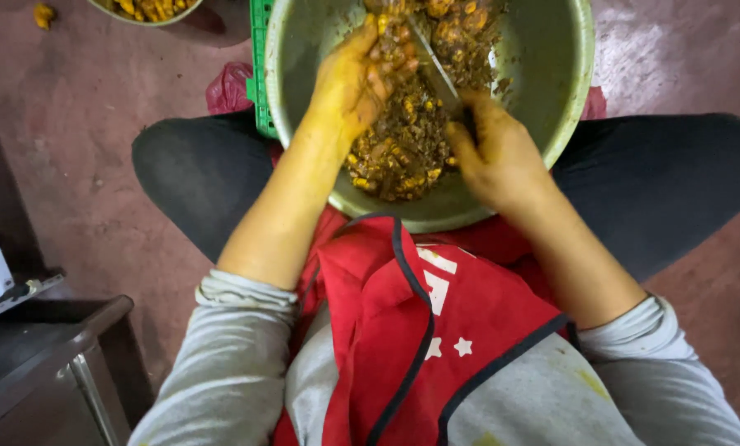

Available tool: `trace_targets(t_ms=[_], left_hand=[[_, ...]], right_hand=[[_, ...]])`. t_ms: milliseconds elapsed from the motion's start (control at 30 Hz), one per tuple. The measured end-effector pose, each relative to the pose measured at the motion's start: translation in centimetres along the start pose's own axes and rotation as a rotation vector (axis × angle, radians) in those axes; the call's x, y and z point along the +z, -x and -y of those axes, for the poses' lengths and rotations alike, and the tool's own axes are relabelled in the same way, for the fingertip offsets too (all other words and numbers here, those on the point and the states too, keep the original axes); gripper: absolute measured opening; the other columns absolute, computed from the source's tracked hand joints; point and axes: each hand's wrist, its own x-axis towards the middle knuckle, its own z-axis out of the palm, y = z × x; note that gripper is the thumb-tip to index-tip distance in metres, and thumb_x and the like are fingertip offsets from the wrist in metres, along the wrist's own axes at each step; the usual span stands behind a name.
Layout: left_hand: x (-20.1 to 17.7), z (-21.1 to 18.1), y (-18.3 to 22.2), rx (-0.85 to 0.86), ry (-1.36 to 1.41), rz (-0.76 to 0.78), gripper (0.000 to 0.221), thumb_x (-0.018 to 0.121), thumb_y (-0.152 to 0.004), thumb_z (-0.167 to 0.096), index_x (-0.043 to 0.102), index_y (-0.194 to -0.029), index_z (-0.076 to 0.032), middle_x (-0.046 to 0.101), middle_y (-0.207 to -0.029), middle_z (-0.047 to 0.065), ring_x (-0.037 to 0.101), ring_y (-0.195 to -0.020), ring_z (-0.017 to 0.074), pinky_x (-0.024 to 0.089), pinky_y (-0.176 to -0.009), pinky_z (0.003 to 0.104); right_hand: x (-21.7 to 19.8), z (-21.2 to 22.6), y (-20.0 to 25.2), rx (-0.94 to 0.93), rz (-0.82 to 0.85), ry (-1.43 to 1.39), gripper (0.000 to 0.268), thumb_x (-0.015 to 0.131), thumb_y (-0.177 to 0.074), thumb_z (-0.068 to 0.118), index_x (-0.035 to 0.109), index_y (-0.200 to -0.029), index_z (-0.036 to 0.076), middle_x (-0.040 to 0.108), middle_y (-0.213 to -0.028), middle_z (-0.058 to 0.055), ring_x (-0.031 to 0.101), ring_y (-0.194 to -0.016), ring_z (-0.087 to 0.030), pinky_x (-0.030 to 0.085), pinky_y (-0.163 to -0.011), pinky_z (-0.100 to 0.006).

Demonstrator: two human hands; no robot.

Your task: Processing and cleaning turmeric roots in a large bowl using hands and a small scraping tool

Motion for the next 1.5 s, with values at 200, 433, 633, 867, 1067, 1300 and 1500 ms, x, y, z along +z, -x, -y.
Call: trace_targets(t_ms=[200,433,633,867,1067,1300,1500], left_hand=[[0.7,0.4,1.6,0.270,-0.093,0.159,0.019,0.081,-0.084,-0.011,0.066,-0.095,-0.004,0.070,-0.076,0.006,0.060,-0.053,0.0112,0.069,-0.069,0.043],[-0.3,-0.5,-0.3,0.147,0.082,0.172,0.028,0.052,-0.091,-0.009,0.066,-0.106,0.010,0.068,-0.100,0.021,0.064,-0.073,0.0309,0.063,-0.075,0.053],[-1.2,-1.2,-1.5,-0.061,0.213,0.424,0.020,0.056,-0.086,-0.018,0.068,-0.092,-0.002,0.074,-0.110,0.023,0.074,-0.103,0.0383,0.062,-0.093,0.048],[0.2,-1.2,-1.2,0.085,0.024,0.172,0.085,0.043,-0.080,-0.071,0.071,-0.086,0.009,0.073,-0.084,0.028,0.074,-0.073,0.0400,0.063,-0.071,0.049],[-0.1,-1.0,-2.9,0.034,0.039,0.258,0.057,0.049,-0.080,-0.047,0.068,-0.094,0.004,0.070,-0.089,0.021,0.072,-0.080,0.0365,0.062,-0.077,0.054],[-0.2,-0.9,-4.7,0.153,0.159,0.259,0.010,0.057,-0.077,0.000,0.055,-0.069,-0.006,0.064,-0.076,0.014,0.073,-0.087,0.0390,0.062,-0.084,0.058],[-1.0,0.1,-4.0,0.115,-0.044,0.285,0.039,0.053,-0.082,0.019,0.068,-0.112,-0.001,0.067,-0.105,0.012,0.068,-0.082,0.0218,0.064,-0.084,0.046]], right_hand=[[-0.6,1.6,-1.5,-0.022,0.042,0.193,0.045,0.053,-0.104,0.025,0.049,-0.144,0.005,0.065,-0.120,-0.027,0.062,-0.104,-0.051,0.046,-0.085,-0.060],[-3.8,3.3,-2.6,-0.193,0.235,0.221,0.043,0.052,-0.104,0.021,0.054,-0.140,-0.002,0.067,-0.119,-0.030,0.063,-0.103,-0.051,0.047,-0.083,-0.057],[-1.7,2.0,-2.9,-0.210,0.120,0.287,0.048,0.055,-0.105,0.022,0.051,-0.150,0.005,0.064,-0.133,-0.029,0.062,-0.110,-0.051,0.048,-0.090,-0.058],[1.4,0.8,-3.4,-0.035,0.118,0.374,0.054,0.048,-0.107,0.033,0.041,-0.159,0.018,0.063,-0.123,-0.026,0.064,-0.091,-0.057,0.050,-0.072,-0.069],[1.1,0.8,-3.4,-0.050,0.078,0.297,0.055,0.050,-0.107,0.031,0.039,-0.160,0.019,0.062,-0.127,-0.024,0.064,-0.093,-0.055,0.050,-0.075,-0.068],[-0.1,-1.0,-3.7,-0.164,0.032,0.148,0.047,0.056,-0.106,0.020,0.051,-0.150,0.003,0.064,-0.135,-0.027,0.061,-0.119,-0.046,0.047,-0.098,-0.052],[-0.5,-2.6,-4.4,-0.243,0.012,0.125,0.046,0.056,-0.106,0.013,0.049,-0.148,-0.004,0.062,-0.136,-0.031,0.059,-0.123,-0.046,0.044,-0.105,-0.048]])
